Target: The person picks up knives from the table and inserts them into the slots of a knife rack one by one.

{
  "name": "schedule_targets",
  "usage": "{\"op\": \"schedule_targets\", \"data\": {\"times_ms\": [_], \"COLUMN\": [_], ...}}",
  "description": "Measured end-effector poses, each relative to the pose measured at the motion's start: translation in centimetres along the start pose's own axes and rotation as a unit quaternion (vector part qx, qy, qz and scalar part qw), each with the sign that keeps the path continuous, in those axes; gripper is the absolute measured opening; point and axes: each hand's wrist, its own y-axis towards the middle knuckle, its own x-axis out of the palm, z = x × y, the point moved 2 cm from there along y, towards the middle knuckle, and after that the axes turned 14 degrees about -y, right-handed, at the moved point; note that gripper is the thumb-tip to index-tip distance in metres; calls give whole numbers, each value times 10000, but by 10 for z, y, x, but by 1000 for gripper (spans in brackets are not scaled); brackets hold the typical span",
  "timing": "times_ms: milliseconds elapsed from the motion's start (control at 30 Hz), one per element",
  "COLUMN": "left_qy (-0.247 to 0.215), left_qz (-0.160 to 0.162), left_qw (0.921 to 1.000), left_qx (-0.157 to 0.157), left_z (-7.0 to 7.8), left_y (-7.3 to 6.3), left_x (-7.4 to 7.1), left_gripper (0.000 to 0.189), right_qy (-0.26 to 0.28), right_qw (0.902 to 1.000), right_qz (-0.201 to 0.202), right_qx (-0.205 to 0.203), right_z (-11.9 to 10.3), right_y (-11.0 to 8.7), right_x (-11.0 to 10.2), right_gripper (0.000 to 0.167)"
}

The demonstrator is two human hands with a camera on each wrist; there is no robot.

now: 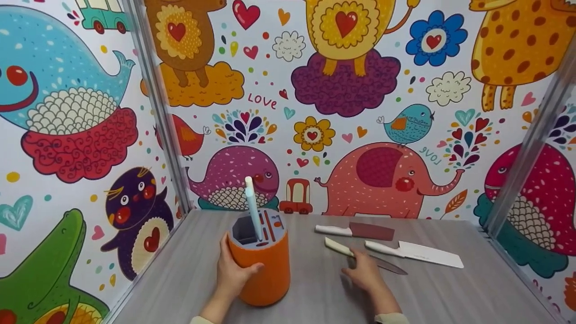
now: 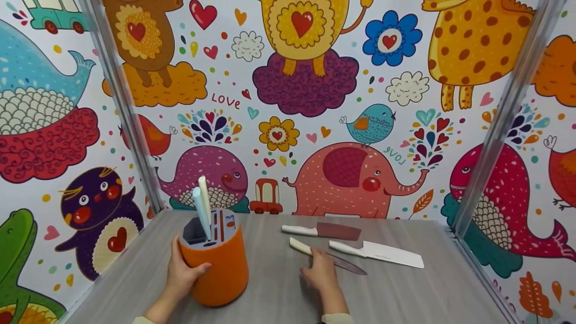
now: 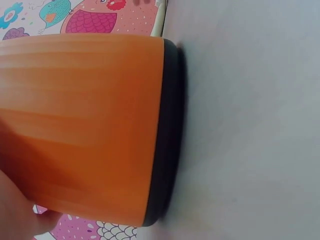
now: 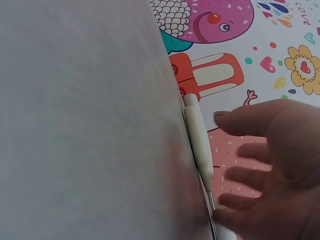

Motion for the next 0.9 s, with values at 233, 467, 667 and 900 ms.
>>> {"op": "schedule_targets", "data": {"times_ms": [233,467,667,900], "left_qy": [-9,18,-16,31], "left_qz": [-142,-89,-84,-76], "left_qw": [9998,9999,9999,9999], "left_qx": [-105,-132,-52,-99], "left_z": [-3,1,-1,0], "left_y": [0,1,0,0], "left_x": [6,1,2,-1], "left_gripper": [117,115,115,115], "right_qy": [-401,-849,-1242,-1424], "right_qw": [9986,9961,9902,9879], "right_qz": [-191,24,-281,-423], "right_qx": [292,223,580,439], "right_z": [4,-7,-15,-19], "right_y": [-2,-4,-6,-6], "right_x": [-2,-4,-4,-1], "right_gripper": [56,48,50,46]}}
